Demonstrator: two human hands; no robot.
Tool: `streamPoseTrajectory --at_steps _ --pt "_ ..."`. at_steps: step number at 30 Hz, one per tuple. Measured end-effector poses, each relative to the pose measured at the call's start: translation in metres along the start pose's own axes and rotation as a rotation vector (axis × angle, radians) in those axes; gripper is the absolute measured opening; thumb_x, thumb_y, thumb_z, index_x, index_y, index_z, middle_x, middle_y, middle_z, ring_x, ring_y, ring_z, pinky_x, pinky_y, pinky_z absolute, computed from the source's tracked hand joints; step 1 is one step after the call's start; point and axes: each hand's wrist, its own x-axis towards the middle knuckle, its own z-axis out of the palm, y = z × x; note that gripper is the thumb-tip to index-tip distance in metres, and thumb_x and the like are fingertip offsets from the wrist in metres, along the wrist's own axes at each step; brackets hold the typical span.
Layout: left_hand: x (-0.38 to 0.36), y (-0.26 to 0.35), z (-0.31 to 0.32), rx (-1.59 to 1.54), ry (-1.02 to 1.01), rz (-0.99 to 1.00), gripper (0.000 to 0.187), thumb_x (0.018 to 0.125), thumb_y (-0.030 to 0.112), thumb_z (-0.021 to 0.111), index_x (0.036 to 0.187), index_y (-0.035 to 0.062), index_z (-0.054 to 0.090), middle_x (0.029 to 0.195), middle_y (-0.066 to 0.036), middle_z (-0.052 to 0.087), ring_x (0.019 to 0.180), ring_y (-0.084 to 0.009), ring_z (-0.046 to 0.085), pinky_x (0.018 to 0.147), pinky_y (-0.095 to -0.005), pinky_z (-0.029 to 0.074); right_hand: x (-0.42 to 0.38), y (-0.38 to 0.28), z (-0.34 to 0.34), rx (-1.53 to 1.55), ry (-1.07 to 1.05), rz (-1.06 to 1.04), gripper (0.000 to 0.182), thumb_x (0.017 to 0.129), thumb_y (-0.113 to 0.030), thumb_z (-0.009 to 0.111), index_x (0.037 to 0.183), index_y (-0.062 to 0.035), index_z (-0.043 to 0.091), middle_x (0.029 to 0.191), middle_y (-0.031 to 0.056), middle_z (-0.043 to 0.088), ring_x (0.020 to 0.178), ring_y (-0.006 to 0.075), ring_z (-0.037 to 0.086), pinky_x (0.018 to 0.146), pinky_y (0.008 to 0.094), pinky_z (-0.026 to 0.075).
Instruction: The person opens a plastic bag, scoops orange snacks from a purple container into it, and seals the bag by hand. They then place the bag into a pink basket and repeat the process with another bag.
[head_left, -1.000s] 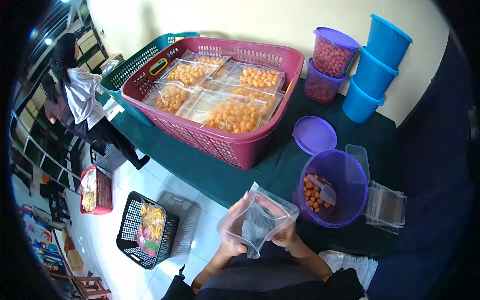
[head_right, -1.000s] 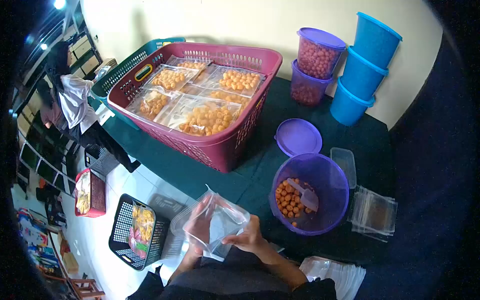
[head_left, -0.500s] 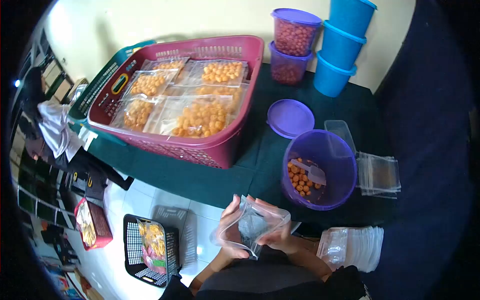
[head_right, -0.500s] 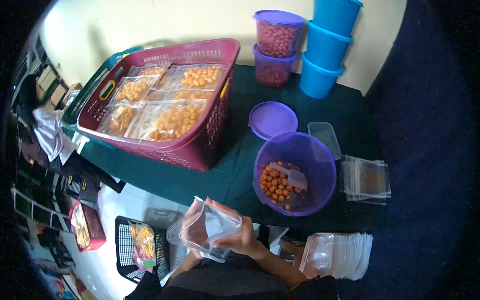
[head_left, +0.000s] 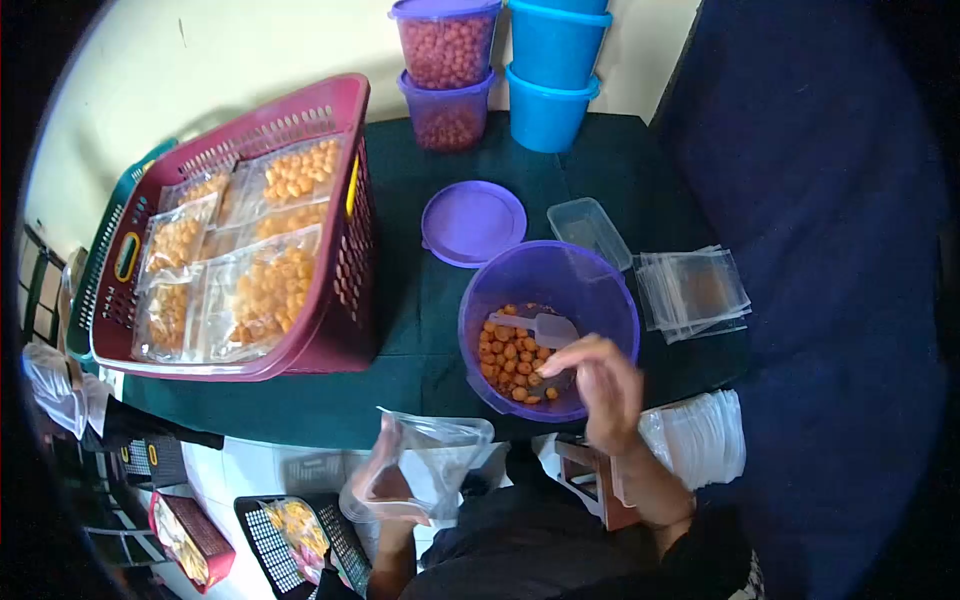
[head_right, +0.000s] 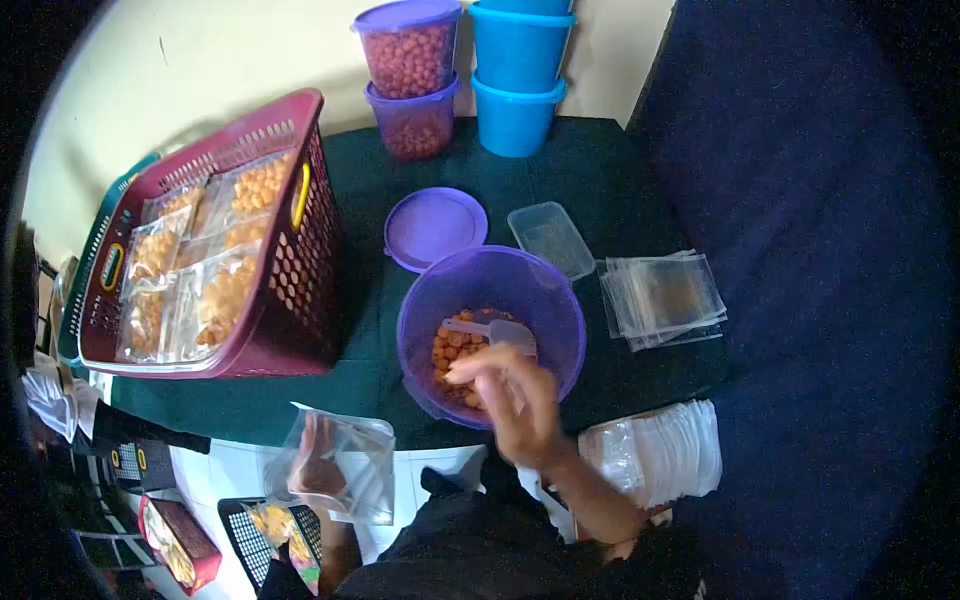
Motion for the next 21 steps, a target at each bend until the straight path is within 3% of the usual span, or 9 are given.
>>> streamPoseTrajectory --at_steps 2,5,8,9,11,12,13,15,21 --pt "0.007 0.006 0.011 -0.086 0.052 -0.118 0.091 0.044 0.035 0.077 0.111 -0.0127 0.037 0.117 -0.027 0.036 0.11 -0.0317 0.038 0.094 -0.0402 0.029 0.035 0.0 -0.017 -0.259 -0.038 -0.053 0.014 0.08 -0.01 0.045 0.079 0.0008 0.055 0.07 0.0099 0.055 0.065 0.0174 0.054 0.062 0.0288 0.042" --pt "-0.002 0.002 0.009 0.009 0.073 -0.178 0.089 0.043 0.034 0.078 0.11 -0.0106 0.041 0.115 -0.027 0.039 0.109 -0.0314 0.039 0.093 -0.0399 0.03 0.072 0.04 -0.03 -0.688 -0.589 -0.151 0.015 0.07 -0.005 0.053 0.085 -0.0052 0.058 0.079 0.0069 0.054 0.072 0.0194 0.051 0.067 0.0315 0.041" --pt "-0.01 -0.005 0.012 0.196 0.005 -0.192 0.086 0.042 0.034 0.078 0.108 -0.0089 0.044 0.113 -0.026 0.042 0.108 -0.0307 0.041 0.092 -0.04 0.031 0.077 0.102 -0.029 -1.081 -1.009 -0.262 0.022 0.061 -0.012 0.057 0.083 -0.0117 0.061 0.096 0.0051 0.049 0.091 0.02 0.045 0.074 0.0324 0.036" --pt "-0.016 -0.003 0.015 0.272 -0.008 -0.204 0.086 0.041 0.034 0.078 0.108 -0.0083 0.045 0.112 -0.025 0.042 0.108 -0.0305 0.041 0.092 -0.04 0.031 0.07 0.123 -0.03 -1.055 -1.041 -0.266 0.022 0.061 -0.012 0.057 0.083 -0.0117 0.061 0.096 0.0051 0.049 0.091 0.02 0.045 0.074 0.0324 0.036" --pt "-0.013 0.006 0.029 0.345 -0.005 -0.154 0.083 0.041 0.036 0.078 0.105 -0.0065 0.048 0.109 -0.022 0.048 0.104 -0.0291 0.045 0.092 -0.0399 0.032 0.066 0.153 -0.029 -1.122 -1.092 -0.721 0.015 0.07 -0.02 0.049 0.072 -0.0124 0.062 0.09 0.0042 0.05 0.091 0.0179 0.046 0.073 0.0295 0.036" --pt "-0.015 0.011 0.034 0.397 0.012 -0.151 0.081 0.04 0.036 0.079 0.104 -0.0054 0.049 0.107 -0.021 0.049 0.104 -0.0292 0.046 0.091 -0.0403 0.032 0.07 0.151 -0.025 -1.249 -1.289 -0.776 0.015 0.069 -0.022 0.05 0.07 -0.0138 0.063 0.093 0.0014 0.05 0.094 0.0157 0.043 0.074 0.0286 0.034" --pt "-0.018 0.016 0.039 0.449 0.029 -0.149 0.08 0.04 0.035 0.079 0.104 -0.0043 0.051 0.105 -0.021 0.05 0.103 -0.0294 0.047 0.091 -0.0407 0.033 0.073 0.156 -0.019 -1.214 -1.301 -0.825 0.015 0.069 -0.022 0.05 0.07 -0.0138 0.063 0.093 0.0014 0.05 0.094 0.0157 0.043 0.074 0.0286 0.034" --pt "-0.026 0.024 0.046 0.526 0.083 -0.135 0.08 0.04 0.036 0.079 0.103 -0.0039 0.051 0.105 -0.021 0.051 0.103 -0.0294 0.047 0.091 -0.0408 0.033 0.078 0.167 -0.005 -1.387 -1.517 -0.614 0.016 0.069 -0.023 0.051 0.076 -0.0151 0.063 0.097 -0.0005 0.05 0.095 0.0152 0.04 0.076 0.0288 0.033" --pt "-0.056 0.041 0.06 0.686 0.3 -0.112 0.079 0.039 0.036 0.079 0.102 -0.003 0.052 0.104 -0.02 0.052 0.102 -0.0295 0.047 0.091 -0.041 0.033 0.076 0.181 0.004 -1.601 -1.586 -0.779 0.021 0.071 -0.025 0.051 0.088 -0.0157 0.061 0.096 -0.0029 0.051 0.094 0.016 0.04 0.079 0.0324 0.03"
